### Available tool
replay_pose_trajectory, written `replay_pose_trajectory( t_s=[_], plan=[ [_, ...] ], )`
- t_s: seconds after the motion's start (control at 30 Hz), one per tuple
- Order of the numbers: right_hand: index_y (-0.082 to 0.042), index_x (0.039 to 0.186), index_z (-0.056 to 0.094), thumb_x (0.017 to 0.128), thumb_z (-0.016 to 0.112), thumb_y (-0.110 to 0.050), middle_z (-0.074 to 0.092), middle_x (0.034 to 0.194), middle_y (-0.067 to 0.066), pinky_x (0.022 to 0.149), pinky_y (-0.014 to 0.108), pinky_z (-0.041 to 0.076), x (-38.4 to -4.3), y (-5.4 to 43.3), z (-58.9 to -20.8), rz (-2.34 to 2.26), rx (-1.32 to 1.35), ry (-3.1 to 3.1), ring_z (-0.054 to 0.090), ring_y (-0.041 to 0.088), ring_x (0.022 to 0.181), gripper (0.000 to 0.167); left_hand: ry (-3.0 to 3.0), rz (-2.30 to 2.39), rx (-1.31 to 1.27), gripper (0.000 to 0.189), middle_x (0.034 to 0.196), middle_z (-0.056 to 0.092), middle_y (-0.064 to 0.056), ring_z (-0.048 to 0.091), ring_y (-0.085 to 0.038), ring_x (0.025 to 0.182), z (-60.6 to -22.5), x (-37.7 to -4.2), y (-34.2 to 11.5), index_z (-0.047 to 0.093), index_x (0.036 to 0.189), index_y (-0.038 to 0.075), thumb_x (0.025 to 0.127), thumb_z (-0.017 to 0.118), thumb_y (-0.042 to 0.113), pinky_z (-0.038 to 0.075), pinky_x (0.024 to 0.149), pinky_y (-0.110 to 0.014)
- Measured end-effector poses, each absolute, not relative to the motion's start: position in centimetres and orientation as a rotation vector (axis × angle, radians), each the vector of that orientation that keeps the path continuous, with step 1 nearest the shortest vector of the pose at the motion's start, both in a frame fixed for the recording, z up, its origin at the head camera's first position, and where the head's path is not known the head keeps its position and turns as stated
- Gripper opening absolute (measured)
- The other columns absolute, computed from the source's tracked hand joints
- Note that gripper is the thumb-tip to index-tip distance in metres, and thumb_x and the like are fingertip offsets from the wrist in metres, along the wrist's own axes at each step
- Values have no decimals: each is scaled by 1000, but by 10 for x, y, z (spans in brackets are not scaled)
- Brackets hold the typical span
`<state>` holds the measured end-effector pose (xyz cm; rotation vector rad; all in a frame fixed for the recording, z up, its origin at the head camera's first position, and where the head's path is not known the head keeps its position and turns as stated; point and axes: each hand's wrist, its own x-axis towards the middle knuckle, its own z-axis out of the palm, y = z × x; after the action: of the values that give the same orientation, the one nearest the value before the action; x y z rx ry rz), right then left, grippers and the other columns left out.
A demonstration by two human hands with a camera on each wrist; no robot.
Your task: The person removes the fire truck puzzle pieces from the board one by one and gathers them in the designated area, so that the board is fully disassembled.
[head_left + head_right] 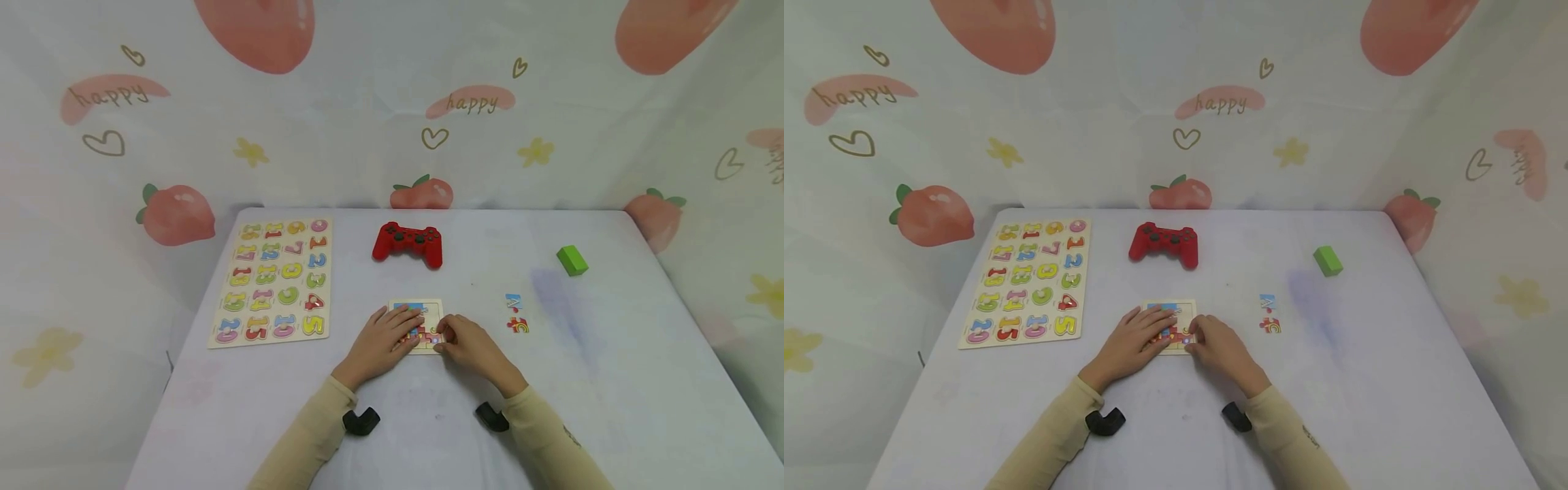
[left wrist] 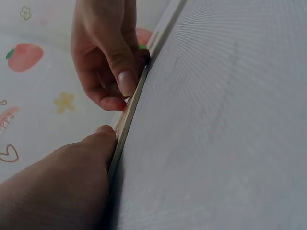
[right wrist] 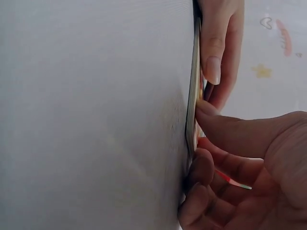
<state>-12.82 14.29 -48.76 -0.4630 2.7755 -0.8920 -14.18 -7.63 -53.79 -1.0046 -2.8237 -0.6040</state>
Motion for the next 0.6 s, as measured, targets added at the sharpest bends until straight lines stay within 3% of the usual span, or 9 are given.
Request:
replay_pose_trajectory(
  t_s=[0.6],
  plan=[
    [-9, 90, 61, 90, 65, -12, 62, 79, -1, 59, 24, 43, -133, 143, -486, -1149, -282, 2658, 51, 11, 69, 5, -2813, -599, -996, 48, 147, 44, 9, 31, -13, 141, -536, -141, -75, 50, 140, 27, 97, 49, 47, 24, 114, -49]
  ],
)
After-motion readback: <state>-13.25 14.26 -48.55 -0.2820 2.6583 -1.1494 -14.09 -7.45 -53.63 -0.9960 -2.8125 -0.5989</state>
